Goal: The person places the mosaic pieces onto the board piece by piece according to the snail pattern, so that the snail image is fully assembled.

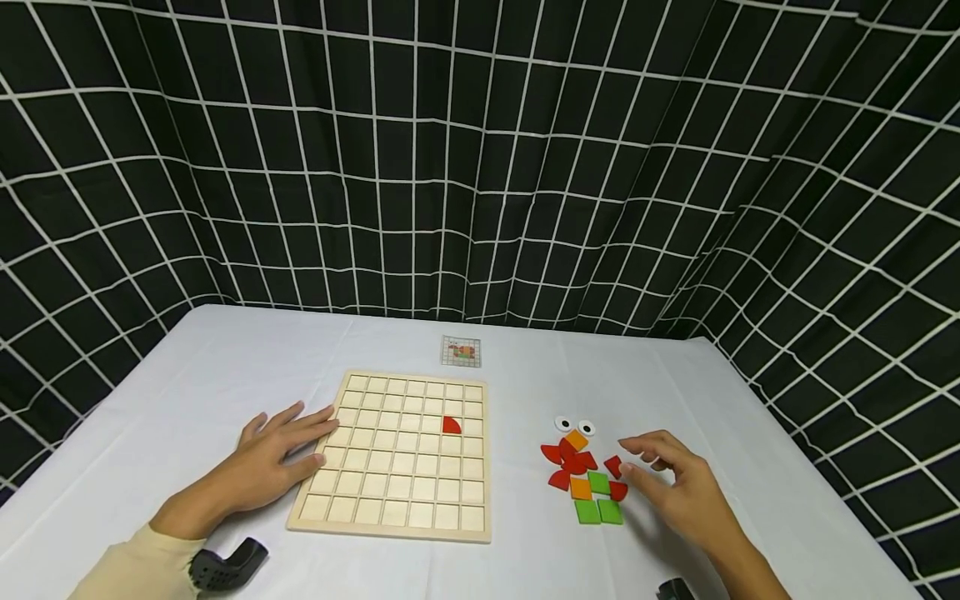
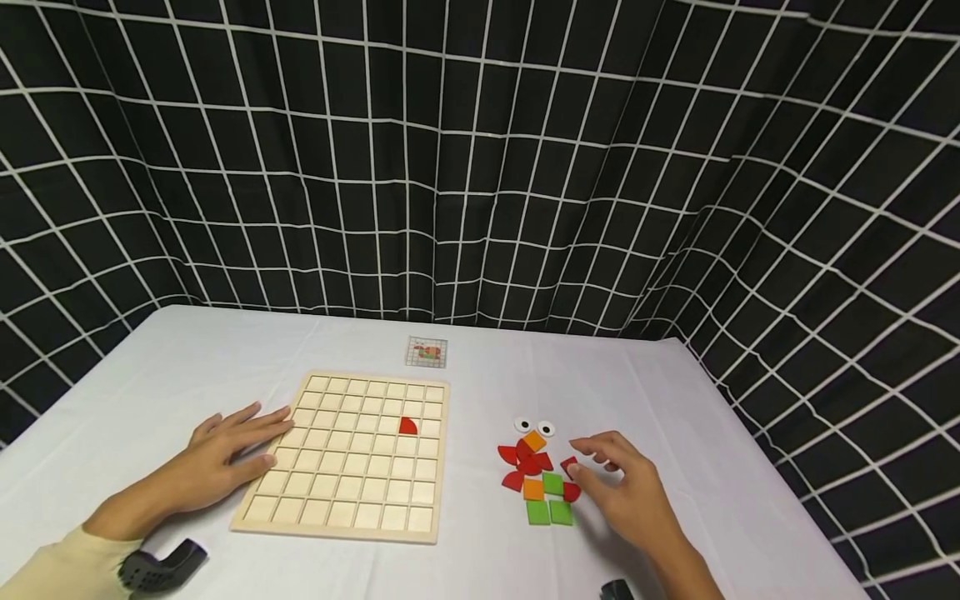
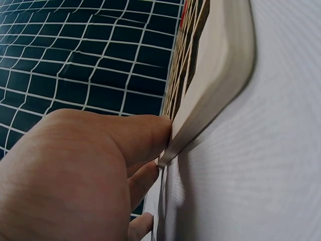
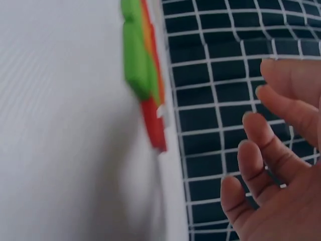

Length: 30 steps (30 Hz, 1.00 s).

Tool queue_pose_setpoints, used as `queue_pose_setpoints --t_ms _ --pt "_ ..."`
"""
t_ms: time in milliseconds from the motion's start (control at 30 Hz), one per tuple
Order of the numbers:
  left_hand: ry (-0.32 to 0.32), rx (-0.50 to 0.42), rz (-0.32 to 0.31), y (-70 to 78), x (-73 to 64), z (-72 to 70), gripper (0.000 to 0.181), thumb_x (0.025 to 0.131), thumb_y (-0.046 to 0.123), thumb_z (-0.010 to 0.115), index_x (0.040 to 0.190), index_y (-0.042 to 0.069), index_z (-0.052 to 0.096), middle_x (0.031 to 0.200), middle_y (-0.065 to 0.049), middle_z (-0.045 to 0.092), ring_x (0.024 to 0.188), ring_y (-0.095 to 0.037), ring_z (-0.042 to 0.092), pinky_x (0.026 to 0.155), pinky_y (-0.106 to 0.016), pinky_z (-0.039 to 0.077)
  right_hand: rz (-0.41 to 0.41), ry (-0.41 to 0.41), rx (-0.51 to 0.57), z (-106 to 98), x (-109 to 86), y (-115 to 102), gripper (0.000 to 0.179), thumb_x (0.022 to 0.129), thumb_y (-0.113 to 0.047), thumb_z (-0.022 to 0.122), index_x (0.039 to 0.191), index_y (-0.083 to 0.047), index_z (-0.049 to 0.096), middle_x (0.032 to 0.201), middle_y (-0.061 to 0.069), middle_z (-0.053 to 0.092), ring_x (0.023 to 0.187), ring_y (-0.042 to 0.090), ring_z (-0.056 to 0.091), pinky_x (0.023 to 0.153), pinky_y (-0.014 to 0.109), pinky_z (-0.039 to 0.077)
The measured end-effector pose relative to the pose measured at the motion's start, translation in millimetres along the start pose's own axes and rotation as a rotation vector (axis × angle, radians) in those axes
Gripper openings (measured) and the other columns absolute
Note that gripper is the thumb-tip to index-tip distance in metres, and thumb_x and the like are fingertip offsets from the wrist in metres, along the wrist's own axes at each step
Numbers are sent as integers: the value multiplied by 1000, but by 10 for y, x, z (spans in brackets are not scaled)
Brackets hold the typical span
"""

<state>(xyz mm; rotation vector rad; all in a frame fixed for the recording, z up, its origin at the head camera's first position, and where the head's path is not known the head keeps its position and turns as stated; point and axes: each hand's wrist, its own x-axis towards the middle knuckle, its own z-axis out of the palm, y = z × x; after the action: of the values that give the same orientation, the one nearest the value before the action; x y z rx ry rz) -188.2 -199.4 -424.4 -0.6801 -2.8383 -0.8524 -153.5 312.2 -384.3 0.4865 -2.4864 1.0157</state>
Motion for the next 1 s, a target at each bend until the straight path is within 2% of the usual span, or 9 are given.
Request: queue_pose_setpoints --t_ms 100,267,433,533,667,867,1000 --pt "-2 -9 6 9 5 14 45 95 32 61 134 10 59 146 -9 44 137 -46 23 101 -69 3 21 -31 -3 7 -47 89 25 80 -1 77 104 -5 72 95 4 67 81 16 53 72 24 44" --pt "-9 -6 0 15 -1 19 46 95 34 60 134 10 58 146 -9 44 137 -46 22 101 -69 2 87 -102 -23 28 -113 240 20 81 -5 77 99 -11 73 95 -4 66 83 16 54 72 24 46" --pt "-4 6 2 3 -11 -6 46 95 34 60 134 10 59 146 -9 44 137 -46 23 101 -69 3 61 -148 -11 66 -135 328 24 78 0 78 95 -16 74 94 -5 64 82 16 50 67 25 43" --pt "-1 13 9 -5 -7 -19 45 95 33 61 134 10 59 146 -9 45 137 -46 23 101 -69 3 83 -183 -67 85 -135 323 25 78 -5 80 96 -22 75 93 -9 61 85 15 48 68 26 43" --pt "0 10 6 -16 -2 -24 44 95 32 61 134 11 59 146 -9 44 137 -46 23 101 -69 3 134 -241 -150 82 -116 296 23 80 -12 79 97 -26 75 93 -11 55 91 15 46 76 30 45" --pt "-6 -2 -5 -13 3 -12 45 95 32 61 134 12 59 146 -9 44 137 -46 23 101 -70 2 119 -215 -224 50 -123 303 27 77 -6 81 96 -24 74 93 -10 53 92 16 47 78 35 45" --pt "-5 -4 -5 -3 -3 -11 45 95 32 61 134 11 59 146 -10 44 137 -47 23 101 -70 2 126 -221 -226 57 -127 304 26 75 -15 84 98 -24 74 93 -10 54 90 15 47 73 33 44"
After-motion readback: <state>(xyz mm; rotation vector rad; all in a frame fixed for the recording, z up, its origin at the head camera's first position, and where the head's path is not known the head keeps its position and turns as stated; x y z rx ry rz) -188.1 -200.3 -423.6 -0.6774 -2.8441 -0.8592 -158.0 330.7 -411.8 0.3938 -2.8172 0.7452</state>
